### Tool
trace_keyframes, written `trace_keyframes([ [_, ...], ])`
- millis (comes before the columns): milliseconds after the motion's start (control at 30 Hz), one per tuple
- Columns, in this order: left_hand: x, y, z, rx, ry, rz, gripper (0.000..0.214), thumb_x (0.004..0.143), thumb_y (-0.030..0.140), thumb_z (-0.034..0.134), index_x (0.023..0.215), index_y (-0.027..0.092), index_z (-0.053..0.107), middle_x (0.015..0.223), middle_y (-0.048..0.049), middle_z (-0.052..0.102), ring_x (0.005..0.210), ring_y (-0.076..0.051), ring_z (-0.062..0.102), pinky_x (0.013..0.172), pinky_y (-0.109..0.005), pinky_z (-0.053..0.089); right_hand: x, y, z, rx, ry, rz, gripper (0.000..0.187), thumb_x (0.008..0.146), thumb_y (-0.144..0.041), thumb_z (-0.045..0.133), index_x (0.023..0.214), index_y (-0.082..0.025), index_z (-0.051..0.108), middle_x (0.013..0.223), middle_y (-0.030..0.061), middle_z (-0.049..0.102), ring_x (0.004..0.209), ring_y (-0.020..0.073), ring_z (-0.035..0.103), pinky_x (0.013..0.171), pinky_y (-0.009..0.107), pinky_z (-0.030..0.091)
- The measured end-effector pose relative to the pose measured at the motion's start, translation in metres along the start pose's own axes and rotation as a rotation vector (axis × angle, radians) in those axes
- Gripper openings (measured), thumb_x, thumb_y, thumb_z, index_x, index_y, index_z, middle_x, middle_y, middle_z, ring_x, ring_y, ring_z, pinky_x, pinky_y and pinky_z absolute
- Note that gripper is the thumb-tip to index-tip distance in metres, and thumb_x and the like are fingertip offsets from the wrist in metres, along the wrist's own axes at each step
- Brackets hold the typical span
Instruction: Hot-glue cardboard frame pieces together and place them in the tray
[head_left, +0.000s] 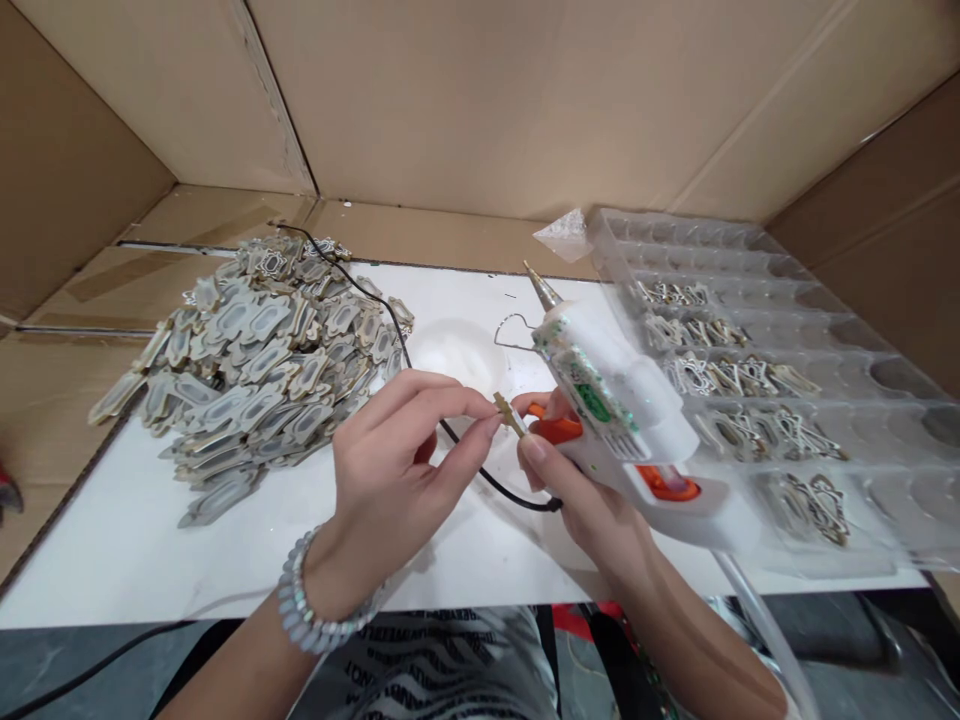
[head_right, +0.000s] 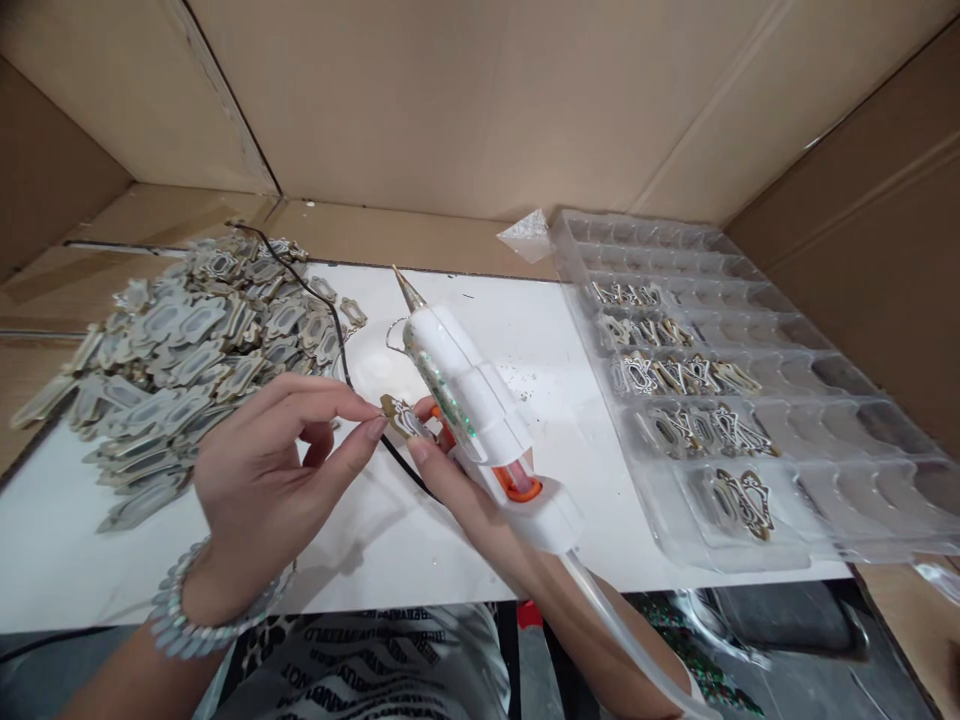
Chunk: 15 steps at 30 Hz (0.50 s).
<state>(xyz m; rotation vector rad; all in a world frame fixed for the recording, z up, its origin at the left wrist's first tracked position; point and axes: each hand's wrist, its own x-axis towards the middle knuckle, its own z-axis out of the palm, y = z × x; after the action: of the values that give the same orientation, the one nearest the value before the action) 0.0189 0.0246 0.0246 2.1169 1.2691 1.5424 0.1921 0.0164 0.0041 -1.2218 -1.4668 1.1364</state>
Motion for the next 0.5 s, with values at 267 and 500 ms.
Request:
trace_keyframes([
  [267,-0.0020,-0.0032,0.0006,0.068,-0.046,0.058,0.009,0.088,0.012,0.063,0.091,0.020,0.061,0.087,-0.0006,0.067,0.062,-0.007,0.056,0.051,-0.020,0.044,-0.0018,-0.0010,-0.0002,-0.027,-0.016,-0.025,0.022,0.090,-0.043,0.064,0.107,-0.030,0.069,0.064,-0.0029,0.056,0.056,0.0151,0.052,0.051,0.030,0.046],
  [500,-0.0021,-0.0057,0.0041,0.060,-0.078,0.101,0.015,0.089,0.007,0.059,0.094,0.020,0.054,0.089,-0.0015,0.064,0.080,-0.010,0.063,0.068,-0.020,0.051,-0.0014,0.0000,-0.0010,-0.010,-0.027,-0.013,0.021,0.091,-0.041,0.064,0.108,-0.028,0.068,0.066,-0.0011,0.057,0.058,0.0174,0.052,0.053,0.033,0.046],
])
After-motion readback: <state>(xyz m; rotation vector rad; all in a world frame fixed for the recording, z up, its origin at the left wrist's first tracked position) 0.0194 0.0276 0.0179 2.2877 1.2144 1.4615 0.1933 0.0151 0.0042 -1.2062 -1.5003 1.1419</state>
